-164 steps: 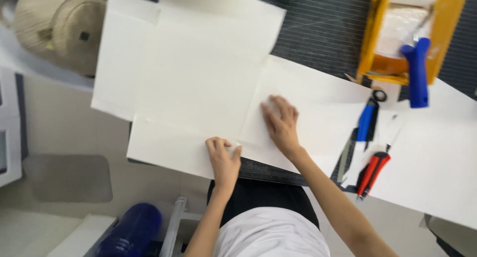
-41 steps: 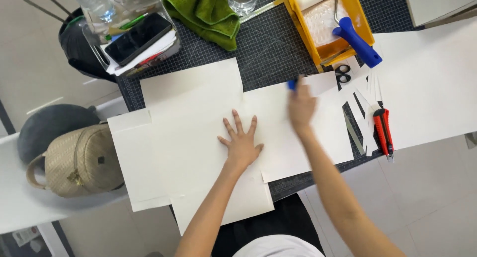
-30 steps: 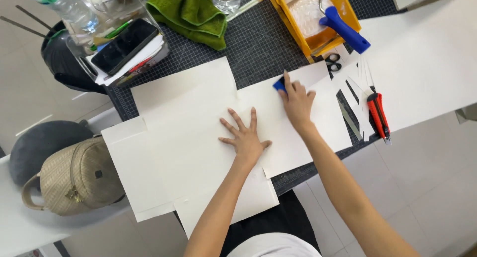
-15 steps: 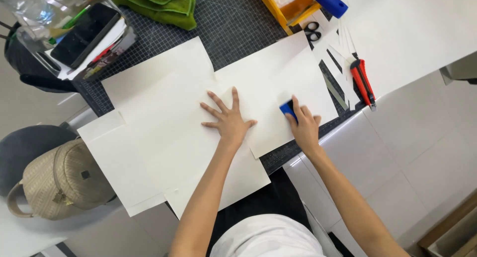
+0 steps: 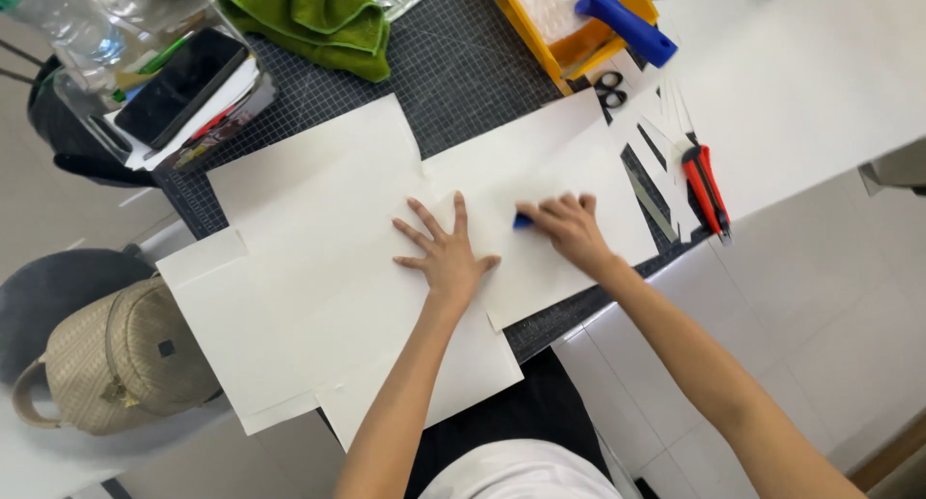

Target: Applying adhesive to cardboard sheets using a scraper and roller, then folding and trimming the material.

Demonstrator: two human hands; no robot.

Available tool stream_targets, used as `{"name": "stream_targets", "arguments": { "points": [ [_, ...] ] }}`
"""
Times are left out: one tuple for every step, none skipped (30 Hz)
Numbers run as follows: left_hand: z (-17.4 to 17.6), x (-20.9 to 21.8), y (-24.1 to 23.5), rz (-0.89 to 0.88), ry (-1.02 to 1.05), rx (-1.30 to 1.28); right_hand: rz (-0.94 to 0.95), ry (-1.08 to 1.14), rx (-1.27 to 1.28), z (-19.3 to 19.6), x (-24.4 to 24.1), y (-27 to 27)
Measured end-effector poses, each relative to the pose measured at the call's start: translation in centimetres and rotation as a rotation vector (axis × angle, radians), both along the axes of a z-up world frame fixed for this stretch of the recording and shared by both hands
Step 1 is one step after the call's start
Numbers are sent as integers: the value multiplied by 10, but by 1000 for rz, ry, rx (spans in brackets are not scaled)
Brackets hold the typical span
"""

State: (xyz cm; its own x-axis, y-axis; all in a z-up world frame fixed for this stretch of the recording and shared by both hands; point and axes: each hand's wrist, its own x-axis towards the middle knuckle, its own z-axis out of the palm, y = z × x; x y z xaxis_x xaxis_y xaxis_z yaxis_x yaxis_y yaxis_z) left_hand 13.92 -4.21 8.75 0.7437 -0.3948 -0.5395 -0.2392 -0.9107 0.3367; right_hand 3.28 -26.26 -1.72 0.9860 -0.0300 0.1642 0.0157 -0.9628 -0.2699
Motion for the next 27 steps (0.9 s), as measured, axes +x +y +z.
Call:
{"name": "stream_targets", "arguments": {
  "points": [
    [1,0,1,6,18,-11,24,-54,-25,-7,26,-8],
    [0,0,1,20,20,-5,37,-52,-18,-3,50,-13],
    [-1,1,-1,11,23,17,53,-84,-28,3,76,-19],
    [-3,2,-2,2,27,39,69,-117,-38,8,102,-25],
    [-2,3,-2,18,29,42,84,-116,-33,10,117,-27],
    [-2,4,-1,3,37,56,100,-95,-2,13,131,-29],
    [-1,4,-1,-12,46,72,116,-74,30,16,146,-31],
    [0,6,-1,4,49,78,131,-72,37,18,153,-31],
    [0,7,-2,-2,55,72,140,-11,30,21,157,-34],
    [0,7,-4,-7,62,66,150,50,23,24,161,-37],
    [-1,8,-5,5,64,67,162,51,24,25,168,-39],
    [-2,8,-7,3,55,66,189,91,31,26,174,-42],
    [-3,5,-5,-10,53,72,205,136,47,26,174,-41],
    [-2,1,-2,-9,62,81,207,144,56,22,169,-38],
    [-1,4,-4,-5,64,74,213,193,59,21,173,-40],
    [1,7,-5,-2,67,68,218,243,63,21,178,-41],
    [0,8,-5,1,69,68,221,245,63,22,179,-36],
    [-1,9,-6,-2,66,75,217,246,47,22,180,-32],
    [-2,9,-5,-4,66,83,213,248,32,22,180,-26],
    [-2,8,-5,-1,69,85,217,252,34,22,180,-18],
    [-2,8,-6,-2,75,87,215,250,40,23,181,-11],
    [-2,8,-7,-3,80,90,213,248,47,23,182,-4],
    [-2,8,-7,-1,79,91,216,247,48,25,184,5],
    [-3,8,-7,-3,73,89,229,236,34,26,186,14],
    [-3,7,-6,-7,68,89,239,227,22,27,186,24],
    [-3,7,-6,-6,68,91,240,226,24,25,186,30],
    [-3,6,-6,-7,64,91,257,213,33,22,187,37]
  ]
}}
